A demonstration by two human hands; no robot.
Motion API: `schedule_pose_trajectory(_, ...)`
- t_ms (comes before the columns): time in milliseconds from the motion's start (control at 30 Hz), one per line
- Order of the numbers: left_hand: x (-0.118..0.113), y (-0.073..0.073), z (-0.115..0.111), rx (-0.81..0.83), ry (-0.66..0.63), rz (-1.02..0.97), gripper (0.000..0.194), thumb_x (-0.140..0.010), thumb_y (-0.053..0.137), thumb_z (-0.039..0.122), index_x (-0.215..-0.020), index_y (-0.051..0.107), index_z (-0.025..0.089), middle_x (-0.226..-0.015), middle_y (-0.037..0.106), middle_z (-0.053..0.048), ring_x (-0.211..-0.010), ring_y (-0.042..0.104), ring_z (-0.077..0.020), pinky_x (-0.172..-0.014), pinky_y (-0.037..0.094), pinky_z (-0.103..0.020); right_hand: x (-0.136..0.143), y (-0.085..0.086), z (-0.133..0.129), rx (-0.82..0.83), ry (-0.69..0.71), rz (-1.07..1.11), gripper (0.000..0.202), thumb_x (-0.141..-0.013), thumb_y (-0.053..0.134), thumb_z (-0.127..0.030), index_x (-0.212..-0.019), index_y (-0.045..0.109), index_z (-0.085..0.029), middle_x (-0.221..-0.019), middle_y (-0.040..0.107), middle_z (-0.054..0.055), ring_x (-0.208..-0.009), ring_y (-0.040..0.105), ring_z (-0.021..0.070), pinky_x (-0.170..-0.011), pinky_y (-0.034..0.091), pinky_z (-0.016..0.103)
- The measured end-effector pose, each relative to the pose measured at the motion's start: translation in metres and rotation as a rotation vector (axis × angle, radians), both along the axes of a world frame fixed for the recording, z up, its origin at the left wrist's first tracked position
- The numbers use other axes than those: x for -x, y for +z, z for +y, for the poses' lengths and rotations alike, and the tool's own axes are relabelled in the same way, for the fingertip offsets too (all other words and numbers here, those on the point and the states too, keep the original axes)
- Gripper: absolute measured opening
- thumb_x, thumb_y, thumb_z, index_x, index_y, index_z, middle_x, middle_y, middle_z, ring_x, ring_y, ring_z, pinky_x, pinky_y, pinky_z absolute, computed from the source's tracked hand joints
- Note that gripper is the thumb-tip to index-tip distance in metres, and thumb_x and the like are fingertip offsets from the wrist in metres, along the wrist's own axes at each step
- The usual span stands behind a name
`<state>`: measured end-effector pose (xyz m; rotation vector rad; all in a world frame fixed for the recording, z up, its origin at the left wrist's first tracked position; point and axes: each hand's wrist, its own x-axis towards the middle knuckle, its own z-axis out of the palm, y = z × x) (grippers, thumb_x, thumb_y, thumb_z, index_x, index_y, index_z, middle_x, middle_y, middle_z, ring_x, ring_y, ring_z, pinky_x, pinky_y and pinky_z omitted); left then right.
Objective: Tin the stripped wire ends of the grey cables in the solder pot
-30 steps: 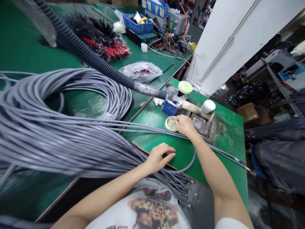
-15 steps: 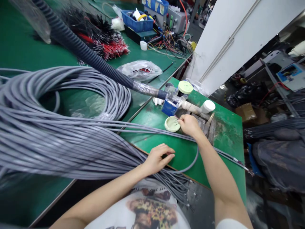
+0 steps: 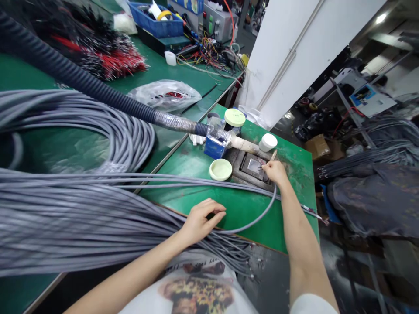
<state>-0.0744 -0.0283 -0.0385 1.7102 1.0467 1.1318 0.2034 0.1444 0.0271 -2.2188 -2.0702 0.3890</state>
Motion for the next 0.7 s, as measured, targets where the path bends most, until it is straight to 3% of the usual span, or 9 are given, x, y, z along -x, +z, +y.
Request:
schedule_pose_trajectory(467,0.000,-0.002,-0.001,-0.020,0.001,-0.027,0.011,-0.089,0.056,0.026,-0.088,0.065,0.019,-0.074,0.065,-0.003,-0.070,0.056,-0.0143,-0.068,0.044,-0.027,0.001,-0.019,0.016,0.072,-0.041,-0.141,0.027,-0.079,0.059,-0.033,-0.058,0.058,-0.016,-0.056,0.053,0.000,-0.055,0.044,0.0114,-0.056,0.030,0.025)
schedule_pose_trajectory(567,-0.001,-0.002,0.000,-0.026,0.006,-0.022,0.012,-0.089,0.056,0.026,-0.087,0.065,0.018,-0.074,0.066,-0.003,-0.070,0.056,-0.0142,-0.067,0.044,-0.027,0.003,-0.013,0.014,0.058,-0.038,-0.120,0.029,-0.077,0.059,-0.031,-0.053,0.057,-0.016,-0.053,0.051,0.000,-0.055,0.045,0.0123,-0.055,0.029,0.026)
schedule_pose_trajectory(700,-0.001,-0.001,0.001,-0.016,0.005,-0.009,0.013,-0.090,0.055,0.027,-0.087,0.066,0.019,-0.075,0.066,-0.003,-0.071,0.056,-0.0145,-0.068,0.045,-0.028,0.008,0.012,0.001,0.001,0.021,-0.039,0.030,-0.077,0.057,-0.034,-0.054,0.055,-0.016,-0.052,0.048,0.000,-0.054,0.044,0.0124,-0.054,0.028,0.025)
